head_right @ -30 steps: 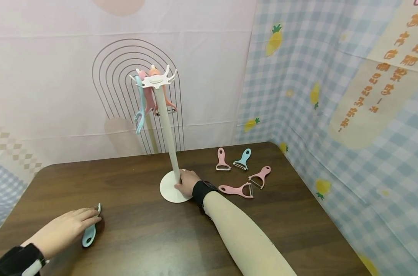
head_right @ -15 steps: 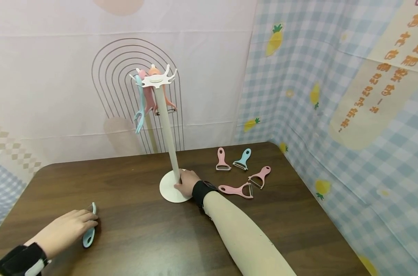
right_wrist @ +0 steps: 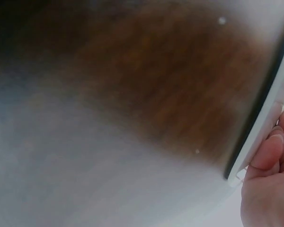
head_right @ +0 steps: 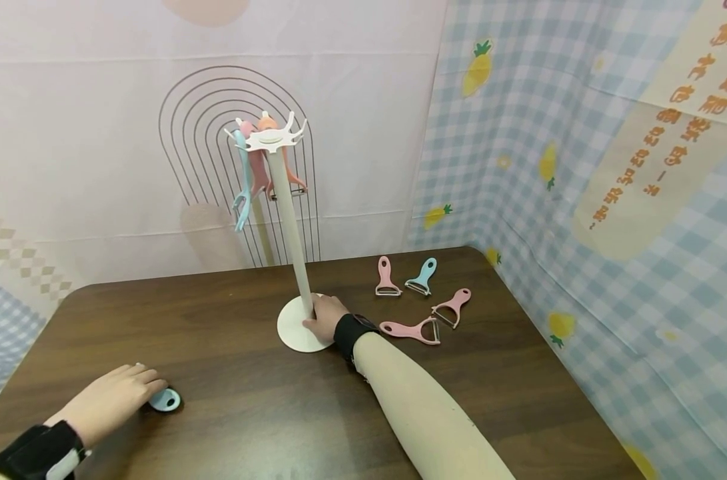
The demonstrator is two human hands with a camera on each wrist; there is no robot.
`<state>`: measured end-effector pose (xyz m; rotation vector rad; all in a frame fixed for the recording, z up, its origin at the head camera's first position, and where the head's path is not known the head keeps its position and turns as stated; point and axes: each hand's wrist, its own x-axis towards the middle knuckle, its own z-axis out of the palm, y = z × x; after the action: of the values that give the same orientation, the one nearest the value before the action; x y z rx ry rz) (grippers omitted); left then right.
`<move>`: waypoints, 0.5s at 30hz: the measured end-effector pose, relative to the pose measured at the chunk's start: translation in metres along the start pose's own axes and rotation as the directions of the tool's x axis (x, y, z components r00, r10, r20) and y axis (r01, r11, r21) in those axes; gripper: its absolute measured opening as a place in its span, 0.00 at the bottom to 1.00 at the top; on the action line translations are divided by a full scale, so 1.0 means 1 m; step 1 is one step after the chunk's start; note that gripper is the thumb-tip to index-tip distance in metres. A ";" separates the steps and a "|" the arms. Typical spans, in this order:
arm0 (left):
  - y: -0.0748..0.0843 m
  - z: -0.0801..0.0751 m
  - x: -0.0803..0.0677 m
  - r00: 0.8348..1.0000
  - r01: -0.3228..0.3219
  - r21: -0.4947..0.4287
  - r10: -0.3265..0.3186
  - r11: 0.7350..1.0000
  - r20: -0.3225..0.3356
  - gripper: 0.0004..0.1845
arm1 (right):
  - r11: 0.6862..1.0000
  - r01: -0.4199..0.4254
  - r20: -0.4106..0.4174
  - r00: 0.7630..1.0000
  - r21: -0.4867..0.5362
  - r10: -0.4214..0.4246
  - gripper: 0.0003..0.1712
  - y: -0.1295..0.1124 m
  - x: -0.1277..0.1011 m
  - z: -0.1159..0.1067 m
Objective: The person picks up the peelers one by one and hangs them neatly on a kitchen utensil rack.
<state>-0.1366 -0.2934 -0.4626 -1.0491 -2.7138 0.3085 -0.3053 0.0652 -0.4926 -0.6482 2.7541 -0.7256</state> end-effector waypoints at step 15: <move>-0.001 -0.001 0.006 0.998 0.034 0.023 -0.033 0.999 -0.050 0.14 | 1.000 -0.008 0.002 1.000 0.005 0.008 0.26 0.001 0.001 0.001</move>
<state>-0.1413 -0.2904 -0.4609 -0.9908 -2.6737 0.3049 -0.3061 0.0649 -0.4944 -0.6357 2.7508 -0.7301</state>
